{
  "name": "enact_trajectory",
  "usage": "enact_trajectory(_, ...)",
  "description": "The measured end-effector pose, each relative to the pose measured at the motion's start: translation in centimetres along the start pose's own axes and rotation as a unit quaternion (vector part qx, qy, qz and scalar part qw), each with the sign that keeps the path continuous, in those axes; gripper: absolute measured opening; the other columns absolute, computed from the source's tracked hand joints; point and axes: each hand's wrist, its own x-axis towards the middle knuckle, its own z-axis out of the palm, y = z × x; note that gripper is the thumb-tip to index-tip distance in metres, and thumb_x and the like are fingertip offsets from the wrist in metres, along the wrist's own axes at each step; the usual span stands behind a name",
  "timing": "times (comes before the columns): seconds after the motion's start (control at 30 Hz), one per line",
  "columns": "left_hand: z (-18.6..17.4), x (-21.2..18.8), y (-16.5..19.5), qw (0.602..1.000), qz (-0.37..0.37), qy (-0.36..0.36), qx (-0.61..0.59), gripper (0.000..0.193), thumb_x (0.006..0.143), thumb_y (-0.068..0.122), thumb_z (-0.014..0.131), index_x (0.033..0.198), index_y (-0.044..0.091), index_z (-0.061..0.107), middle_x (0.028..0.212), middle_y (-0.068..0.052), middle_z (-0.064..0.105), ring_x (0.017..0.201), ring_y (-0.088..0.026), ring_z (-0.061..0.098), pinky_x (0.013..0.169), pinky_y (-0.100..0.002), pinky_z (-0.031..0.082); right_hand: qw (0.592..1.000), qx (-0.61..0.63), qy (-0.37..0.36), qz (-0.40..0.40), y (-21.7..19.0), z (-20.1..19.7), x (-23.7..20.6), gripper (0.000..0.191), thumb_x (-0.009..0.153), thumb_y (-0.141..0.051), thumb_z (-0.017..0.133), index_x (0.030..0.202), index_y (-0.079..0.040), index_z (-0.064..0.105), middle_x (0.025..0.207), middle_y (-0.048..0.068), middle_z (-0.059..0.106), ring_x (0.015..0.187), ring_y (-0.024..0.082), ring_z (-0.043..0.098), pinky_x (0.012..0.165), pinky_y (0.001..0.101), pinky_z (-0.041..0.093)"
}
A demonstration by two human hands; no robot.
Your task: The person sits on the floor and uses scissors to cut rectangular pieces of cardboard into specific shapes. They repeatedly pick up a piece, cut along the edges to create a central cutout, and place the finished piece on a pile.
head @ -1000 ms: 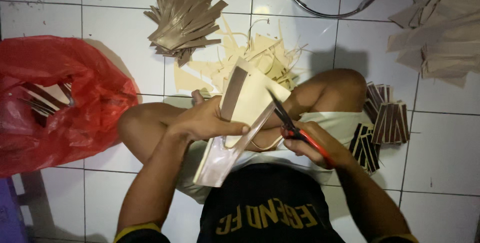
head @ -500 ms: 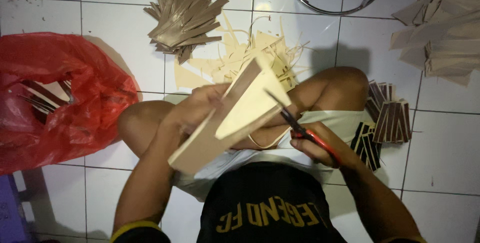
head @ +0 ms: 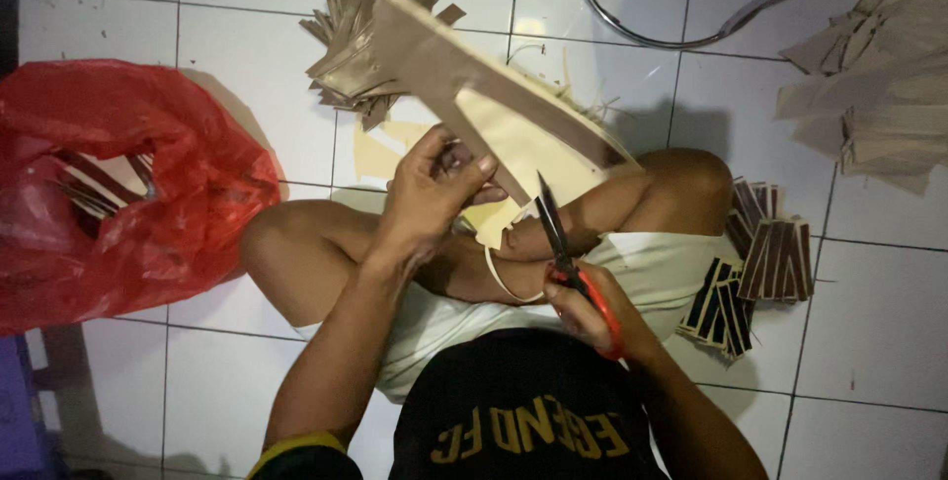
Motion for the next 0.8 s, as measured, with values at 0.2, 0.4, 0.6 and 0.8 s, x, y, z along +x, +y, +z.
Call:
enact_trajectory(0.2,0.7,0.1,1.1,0.997,-0.011,-0.043,0.060,0.037,0.095,0.003,0.071,0.131,-0.001,0.062,0.097,-0.005,0.069,0.088,-0.013,0.072,0.078,-0.031,0.067,0.993,0.033,-0.086,0.069,0.2,-1.0,-0.1,0.038,0.091,-0.039,0.058,0.073,-0.006,0.058,0.056,0.001,0.050,0.051,0.012,0.052,0.047,0.0270,0.038)
enact_trajectory(0.4,1.2,0.2,1.2,0.993,-0.029,-0.045,0.103,0.037,0.092,0.003,0.074,0.127,-0.003,0.065,0.090,-0.006,0.067,0.079,-0.014,0.071,0.075,-0.031,0.067,0.989,0.073,-0.124,0.038,0.4,-1.3,0.2,0.036,0.092,-0.037,0.057,0.072,-0.007,0.059,0.057,0.002,0.053,0.052,0.012,0.055,0.049,0.0271,0.042)
enact_trajectory(0.6,0.9,0.5,2.4,0.997,-0.014,-0.014,0.076,0.033,0.095,0.004,0.072,0.126,-0.005,0.065,0.095,-0.006,0.069,0.084,-0.014,0.071,0.078,-0.030,0.067,0.987,0.120,-0.084,0.065,-0.2,-0.7,-0.2,0.030,0.089,-0.029,0.059,0.071,-0.005,0.054,0.049,0.002,0.042,0.038,0.012,0.039,0.036,0.0281,0.029)
enact_trajectory(0.8,0.9,0.6,2.5,0.996,-0.016,-0.016,0.086,0.031,0.092,0.004,0.072,0.121,-0.006,0.066,0.094,-0.007,0.071,0.084,-0.014,0.073,0.076,-0.030,0.067,0.989,0.109,-0.088,0.037,-0.9,-0.3,-0.2,0.032,0.090,-0.030,0.059,0.070,-0.006,0.054,0.053,0.001,0.047,0.043,0.011,0.046,0.039,0.0274,0.034)
